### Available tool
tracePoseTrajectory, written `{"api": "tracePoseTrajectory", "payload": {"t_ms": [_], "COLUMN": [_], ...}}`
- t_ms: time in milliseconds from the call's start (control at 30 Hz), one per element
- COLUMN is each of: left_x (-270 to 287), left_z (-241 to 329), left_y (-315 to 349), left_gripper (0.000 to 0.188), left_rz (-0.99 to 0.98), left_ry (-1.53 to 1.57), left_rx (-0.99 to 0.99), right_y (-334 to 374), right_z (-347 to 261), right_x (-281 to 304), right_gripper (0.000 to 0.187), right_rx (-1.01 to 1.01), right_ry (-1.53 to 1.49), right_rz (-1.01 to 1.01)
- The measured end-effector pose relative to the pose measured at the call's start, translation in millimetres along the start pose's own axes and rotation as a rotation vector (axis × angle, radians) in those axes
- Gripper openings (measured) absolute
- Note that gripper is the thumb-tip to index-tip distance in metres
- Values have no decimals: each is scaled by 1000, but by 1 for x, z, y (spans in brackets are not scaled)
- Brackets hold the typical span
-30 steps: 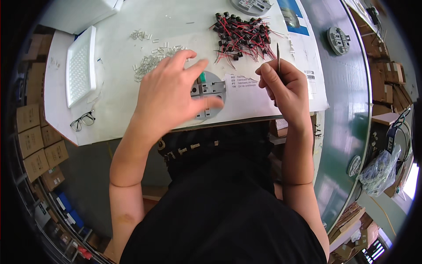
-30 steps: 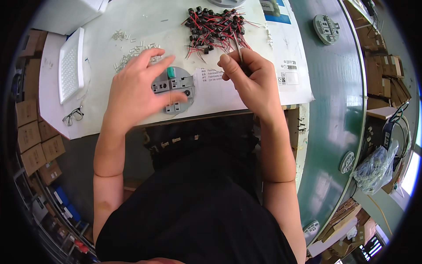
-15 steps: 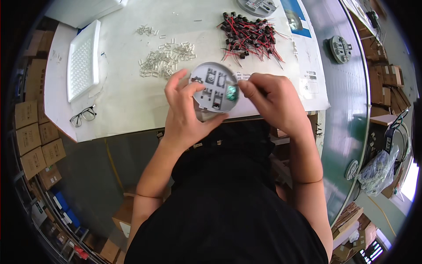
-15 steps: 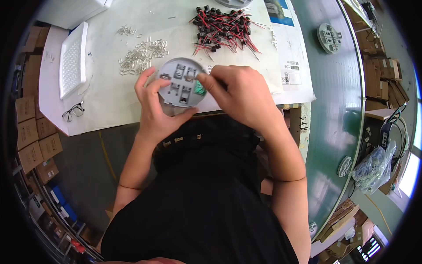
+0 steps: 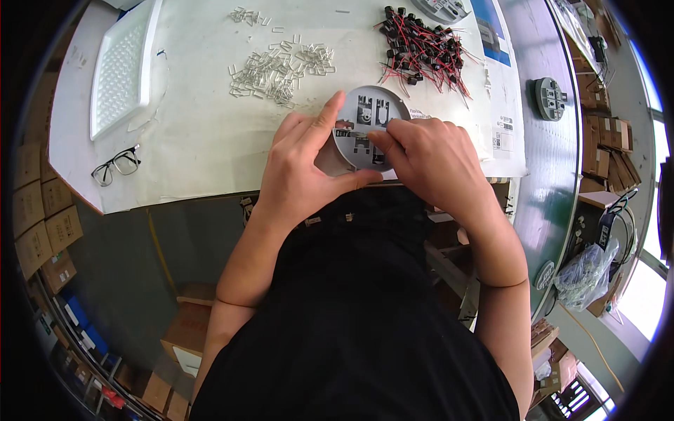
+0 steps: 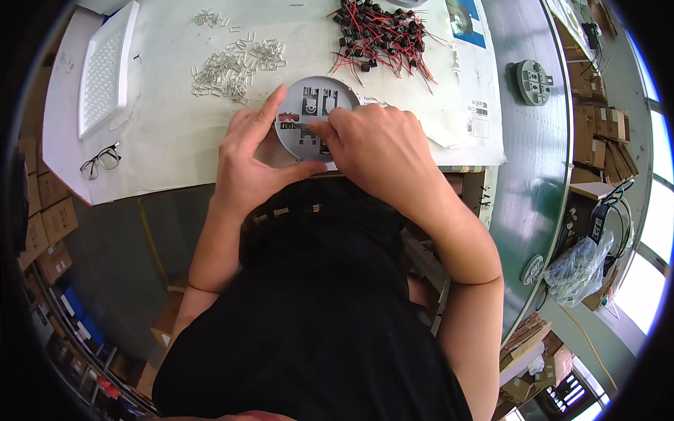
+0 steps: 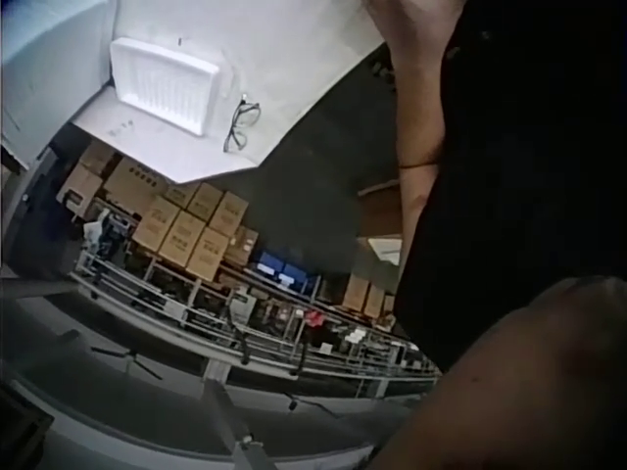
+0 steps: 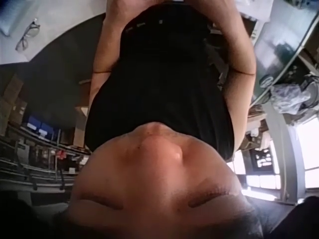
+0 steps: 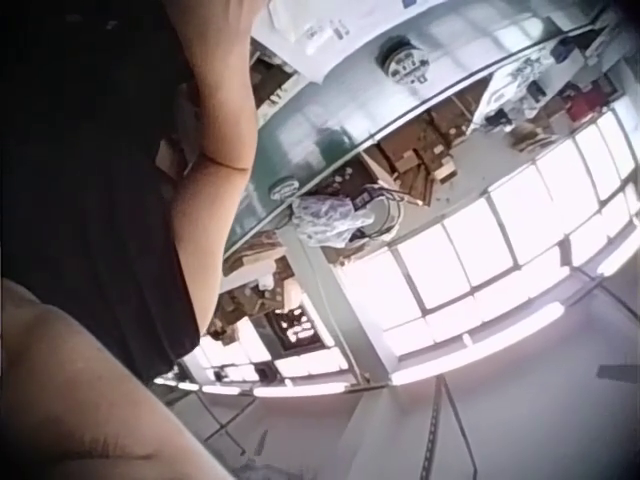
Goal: Manually inserting small metal pins and wired components into a circular assembly plate using an alignment tool.
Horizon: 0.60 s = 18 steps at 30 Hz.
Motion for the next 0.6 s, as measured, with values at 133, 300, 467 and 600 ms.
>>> {"api": "tracePoseTrajectory", "payload": {"t_ms": [133, 300, 467, 600], "left_x": [0, 1, 1, -1], "left_z": [1, 1, 2, 2], "left_y": [0, 1, 0, 0], "left_gripper": [109, 108, 107, 107], "left_rz": [30, 40, 42, 43], "left_ry": [-27, -33, -30, -33], "left_rx": [-43, -53, -58, -69], "right_y": [-1, -1, -3, -5], "right_z": [0, 1, 4, 3], "right_x": [-3, -3, -6, -8], "right_gripper": [40, 39, 39, 39], "right_rx": [-5, 21, 41, 33], "right_ry": [-9, -63, -106, -93], "right_rz": [2, 15, 16, 2]}}
Point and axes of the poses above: each hand's wrist, its own y-axis away from the middle knuckle, its own x-axis out of the back of the hand, z = x × y, the point moved 5 cm from there along -y, towards the middle knuckle, and after that the axes turned 8 degrees about -y, right-handed, at the moved point
